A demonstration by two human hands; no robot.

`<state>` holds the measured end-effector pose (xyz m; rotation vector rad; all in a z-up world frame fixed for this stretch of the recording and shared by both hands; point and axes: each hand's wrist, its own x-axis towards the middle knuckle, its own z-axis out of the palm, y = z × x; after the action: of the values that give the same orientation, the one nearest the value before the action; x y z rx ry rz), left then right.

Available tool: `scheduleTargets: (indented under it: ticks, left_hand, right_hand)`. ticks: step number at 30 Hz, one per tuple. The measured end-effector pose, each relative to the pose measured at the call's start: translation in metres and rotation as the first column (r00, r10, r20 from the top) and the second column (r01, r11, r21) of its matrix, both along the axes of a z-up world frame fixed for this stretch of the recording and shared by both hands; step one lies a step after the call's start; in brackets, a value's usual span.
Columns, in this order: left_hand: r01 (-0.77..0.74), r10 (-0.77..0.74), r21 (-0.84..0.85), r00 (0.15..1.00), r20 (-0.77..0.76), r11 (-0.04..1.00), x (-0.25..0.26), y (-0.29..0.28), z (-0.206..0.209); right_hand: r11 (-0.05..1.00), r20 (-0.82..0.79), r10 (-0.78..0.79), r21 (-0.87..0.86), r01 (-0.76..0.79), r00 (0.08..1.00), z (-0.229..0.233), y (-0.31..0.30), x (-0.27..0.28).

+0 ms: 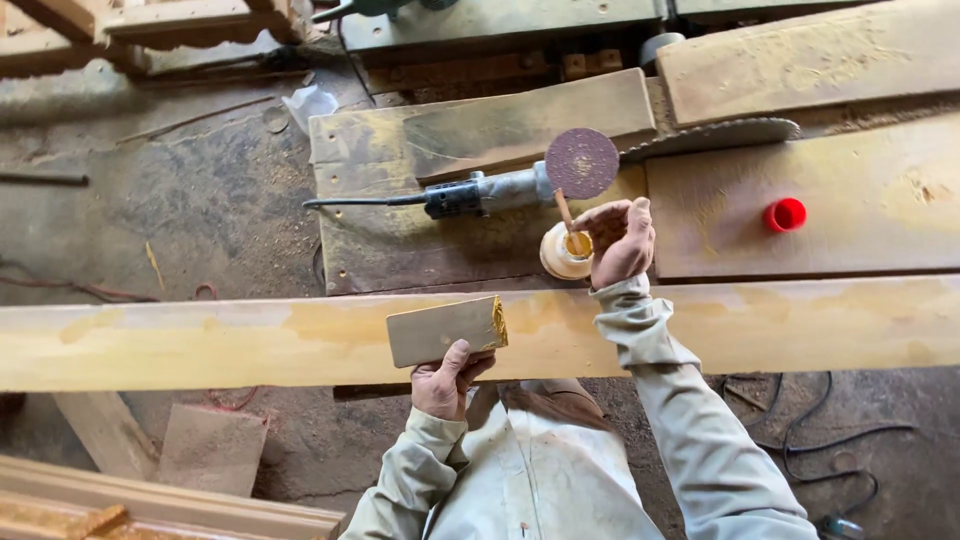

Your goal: Applying wood filler to a wooden board and smoothing it with a block

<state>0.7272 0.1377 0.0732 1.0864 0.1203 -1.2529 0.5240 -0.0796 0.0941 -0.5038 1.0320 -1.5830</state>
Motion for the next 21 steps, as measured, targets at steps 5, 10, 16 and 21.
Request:
scheduleTargets:
  ticks: [5, 10, 16, 21]
  left_hand:
    - [-0.051, 0.051, -0.002, 0.999, -0.013, 0.999, 0.003, -0.007, 0.008]
    - [-0.03, 0.03, -0.013, 0.999, -0.019, 0.999, 0.001, -0.006, -0.021]
    - [-0.009, 0.009, -0.012, 0.999, -0.031, 1.0, 0.001, -0.005, -0.027]
    - [-0.003, 0.003, 0.001, 0.998, -0.068, 1.0, 0.009, -0.003, -0.011]
  right_hand:
    - [0.969, -0.251, -0.039, -0.245, -0.025, 0.967, -0.013, 0.01, 0.007]
    - [0.918, -0.47, -0.114, -0.387, -0.088, 0.875, 0.021, 0.019, 0.021]
    - [0.913, -0.701, -0.145, -0.367, -0.179, 0.699, 0.043, 0.034, 0.033]
    - [0.862, -0.885, -0.038, -0.264, -0.433, 0.463, 0.017, 0.015, -0.005]
